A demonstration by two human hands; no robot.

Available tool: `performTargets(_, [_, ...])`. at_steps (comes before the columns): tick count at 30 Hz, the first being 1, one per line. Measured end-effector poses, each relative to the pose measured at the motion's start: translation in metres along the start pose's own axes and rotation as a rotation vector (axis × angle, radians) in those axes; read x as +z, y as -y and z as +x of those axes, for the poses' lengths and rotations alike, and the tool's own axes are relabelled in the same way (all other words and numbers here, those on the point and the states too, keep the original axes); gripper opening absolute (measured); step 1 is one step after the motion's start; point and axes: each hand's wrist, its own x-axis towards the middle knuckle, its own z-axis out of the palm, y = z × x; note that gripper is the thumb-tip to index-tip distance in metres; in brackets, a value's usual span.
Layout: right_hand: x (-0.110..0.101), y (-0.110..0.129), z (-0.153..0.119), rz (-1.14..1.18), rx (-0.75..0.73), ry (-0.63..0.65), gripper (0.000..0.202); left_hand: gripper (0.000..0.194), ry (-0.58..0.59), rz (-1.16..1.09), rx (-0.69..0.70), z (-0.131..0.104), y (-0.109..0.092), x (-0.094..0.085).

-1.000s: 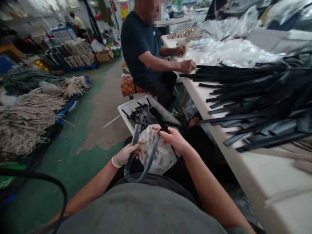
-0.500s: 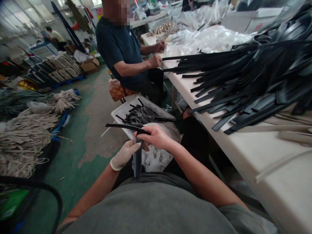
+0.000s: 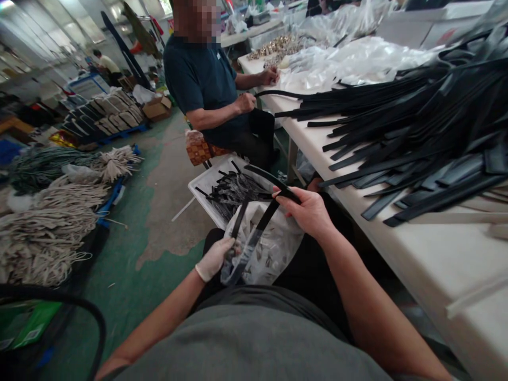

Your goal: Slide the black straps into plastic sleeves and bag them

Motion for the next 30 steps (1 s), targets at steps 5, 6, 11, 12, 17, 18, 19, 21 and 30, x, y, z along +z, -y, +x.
performTargets(5, [-0.014, -0.003, 0.032, -0.233, -0.151, -0.254, 0.032, 0.031, -0.311, 0.056, 0.339, 0.068, -0.119, -0.024])
performTargets(6, [-0.018, -0.004, 0.042, -0.279, -0.184, -0.306, 0.031, 0.033, -0.322, 0.114, 0.403, 0.083, -0.146, -0.026])
performTargets(11, [-0.035, -0.021, 0.066, -0.568, -0.254, -0.383, 0.024, 0.038, -0.606, 0.762, 0.588, 0.140, -0.207, -0.025])
performTargets(12, [-0.036, -0.026, 0.062, -0.588, -0.243, -0.384, 0.024, 0.036, -0.636, 0.892, 0.619, 0.142, -0.200, -0.022])
performTargets(17, [-0.026, -0.052, 0.015, -0.366, -0.004, -0.238, 0.032, 0.050, -0.059, 1.430, 0.179, 0.110, -0.094, -0.003])
performTargets(18, [-0.022, -0.055, 0.003, -0.268, 0.071, -0.173, 0.036, 0.050, 0.072, 1.541, 0.049, 0.098, -0.067, 0.000])
performTargets(19, [-0.019, -0.057, -0.007, -0.165, 0.145, -0.100, 0.039, 0.050, 0.147, 1.621, -0.038, 0.088, -0.042, 0.002])
performTargets(21, [-0.012, -0.060, -0.026, 0.029, 0.271, 0.048, 0.043, 0.050, 0.215, 1.670, -0.211, 0.072, 0.000, 0.005])
performTargets(30, [-0.006, -0.082, -0.058, 0.214, 0.406, 0.197, 0.056, 0.034, 0.210, 1.163, -0.190, 0.060, -0.001, 0.006])
